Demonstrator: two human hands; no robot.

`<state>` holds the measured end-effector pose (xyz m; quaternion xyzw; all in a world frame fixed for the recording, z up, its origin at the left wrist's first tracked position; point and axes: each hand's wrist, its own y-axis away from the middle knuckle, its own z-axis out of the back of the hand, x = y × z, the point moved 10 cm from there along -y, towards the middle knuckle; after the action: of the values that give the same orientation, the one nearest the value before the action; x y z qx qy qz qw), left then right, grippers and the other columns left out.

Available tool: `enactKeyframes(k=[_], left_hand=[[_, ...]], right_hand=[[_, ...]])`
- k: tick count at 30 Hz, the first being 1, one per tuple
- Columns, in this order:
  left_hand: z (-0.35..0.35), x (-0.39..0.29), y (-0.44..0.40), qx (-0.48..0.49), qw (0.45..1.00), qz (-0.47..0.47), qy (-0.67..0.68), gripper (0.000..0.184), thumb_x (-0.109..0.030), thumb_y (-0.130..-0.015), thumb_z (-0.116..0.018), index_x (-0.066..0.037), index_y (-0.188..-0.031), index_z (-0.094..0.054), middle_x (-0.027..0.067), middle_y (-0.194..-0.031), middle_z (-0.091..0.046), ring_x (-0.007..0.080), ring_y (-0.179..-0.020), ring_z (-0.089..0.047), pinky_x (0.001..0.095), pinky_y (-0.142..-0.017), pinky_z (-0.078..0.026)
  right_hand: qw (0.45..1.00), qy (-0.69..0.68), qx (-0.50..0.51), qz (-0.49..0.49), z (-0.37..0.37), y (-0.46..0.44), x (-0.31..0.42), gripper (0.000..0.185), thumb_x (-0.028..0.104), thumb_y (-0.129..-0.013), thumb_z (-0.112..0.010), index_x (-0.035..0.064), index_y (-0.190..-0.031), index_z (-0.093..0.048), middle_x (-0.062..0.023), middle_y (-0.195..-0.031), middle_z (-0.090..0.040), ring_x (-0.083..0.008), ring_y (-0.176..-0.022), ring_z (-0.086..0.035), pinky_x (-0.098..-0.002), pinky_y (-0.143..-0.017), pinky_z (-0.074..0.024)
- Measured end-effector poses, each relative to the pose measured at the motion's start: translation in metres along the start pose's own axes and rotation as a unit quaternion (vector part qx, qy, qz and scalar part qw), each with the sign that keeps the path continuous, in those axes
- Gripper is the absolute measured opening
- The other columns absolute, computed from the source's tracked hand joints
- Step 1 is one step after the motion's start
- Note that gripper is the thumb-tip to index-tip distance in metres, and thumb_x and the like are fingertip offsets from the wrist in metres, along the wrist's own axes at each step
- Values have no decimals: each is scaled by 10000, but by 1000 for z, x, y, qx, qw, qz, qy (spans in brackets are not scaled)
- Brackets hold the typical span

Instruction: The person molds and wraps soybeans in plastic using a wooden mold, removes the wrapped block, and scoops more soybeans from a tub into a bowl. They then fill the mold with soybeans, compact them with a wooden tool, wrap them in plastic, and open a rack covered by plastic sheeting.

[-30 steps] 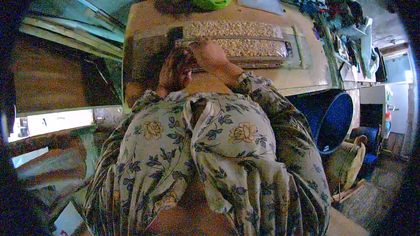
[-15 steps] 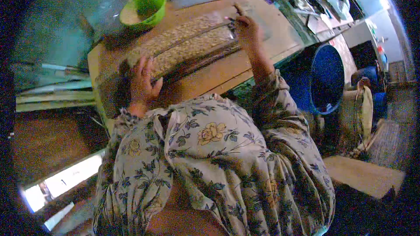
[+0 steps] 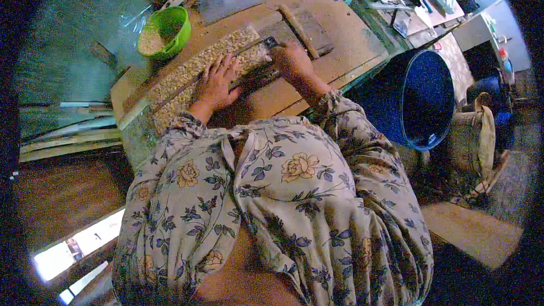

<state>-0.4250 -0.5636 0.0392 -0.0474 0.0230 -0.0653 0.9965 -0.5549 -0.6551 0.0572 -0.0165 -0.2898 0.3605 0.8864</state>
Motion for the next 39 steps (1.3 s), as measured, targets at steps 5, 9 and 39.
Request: enactKeyframes(k=[5,9,39], left_hand=[[4,-5,-3,3,1000,4,-3,699,-358,-687,-590,-126,-1291,-324,87,-1366,-249,272,-1255,-224,472,-1009,-162],[12,-8,-1,7,1000,10,-10,733,-325,-668,-629,-124,-1296,-310,78,-1369,-244,267,-1255,-225,459,-1009,-176],[21,25,47,-3,993,91,-80,714,-307,-685,-603,-95,-1297,-303,105,-1367,-227,291,-1262,-192,529,-995,-150]], right_hand=[[1000,7,6,27,-2,11,-3,130,135,-754,-489,85,-831,-581,-149,-838,-549,-334,-822,-540,-412,-708,-450],[998,-27,-34,40,13,14,14,173,111,-747,-503,93,-898,-587,-131,-859,-550,-323,-829,-540,-403,-708,-453],[993,-80,-87,19,31,4,36,129,94,-762,-562,79,-883,-604,-100,-838,-603,-244,-722,-579,-330,-647,-468]])
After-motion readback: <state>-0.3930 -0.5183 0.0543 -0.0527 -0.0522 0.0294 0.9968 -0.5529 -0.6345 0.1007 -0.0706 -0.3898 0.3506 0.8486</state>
